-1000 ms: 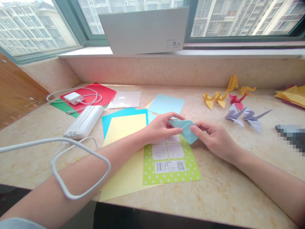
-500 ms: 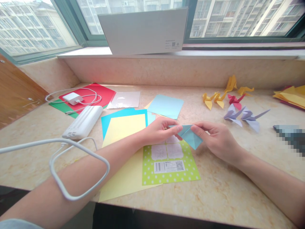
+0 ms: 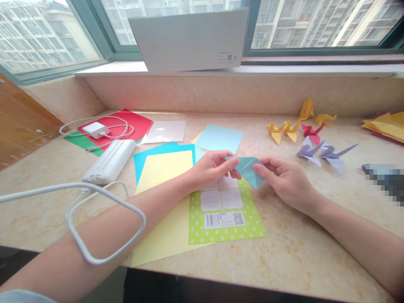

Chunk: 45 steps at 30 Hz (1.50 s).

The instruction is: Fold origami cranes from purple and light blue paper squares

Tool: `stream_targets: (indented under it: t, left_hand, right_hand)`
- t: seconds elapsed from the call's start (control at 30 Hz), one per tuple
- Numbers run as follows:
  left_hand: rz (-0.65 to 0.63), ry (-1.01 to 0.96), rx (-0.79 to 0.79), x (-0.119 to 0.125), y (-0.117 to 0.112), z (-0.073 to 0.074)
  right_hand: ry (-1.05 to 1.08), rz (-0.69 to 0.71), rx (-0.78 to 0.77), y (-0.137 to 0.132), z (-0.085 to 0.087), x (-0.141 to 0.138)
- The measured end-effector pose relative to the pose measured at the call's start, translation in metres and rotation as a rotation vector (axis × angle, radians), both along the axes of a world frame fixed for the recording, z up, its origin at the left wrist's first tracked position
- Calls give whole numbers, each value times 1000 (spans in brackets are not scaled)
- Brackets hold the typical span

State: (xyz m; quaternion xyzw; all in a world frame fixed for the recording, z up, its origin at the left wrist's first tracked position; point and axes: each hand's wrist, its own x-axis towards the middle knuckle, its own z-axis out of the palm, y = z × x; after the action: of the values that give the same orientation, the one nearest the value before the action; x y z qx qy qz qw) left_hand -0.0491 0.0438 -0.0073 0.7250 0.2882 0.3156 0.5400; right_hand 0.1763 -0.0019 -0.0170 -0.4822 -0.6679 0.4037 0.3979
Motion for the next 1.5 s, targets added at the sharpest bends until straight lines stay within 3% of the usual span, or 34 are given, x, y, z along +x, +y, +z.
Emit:
stream_targets:
  t: [0.3,0.73,1.2,1.5]
  left_hand:
    - [10,-35,-150,-1,1,-1]
    - [-170,79,-72,-2,1,5]
    - [-149,22,-102,0,1,3]
    - [-49,37,-108,-1,1,-1]
  right_hand:
    - [191,-14,-110,-6,-2,-4]
    - [34,-17,-22,-6,-2,-4]
    - [-38,-13,-15,-6,-2,-2]
    - [-27,-34,38,-4,1,-2]
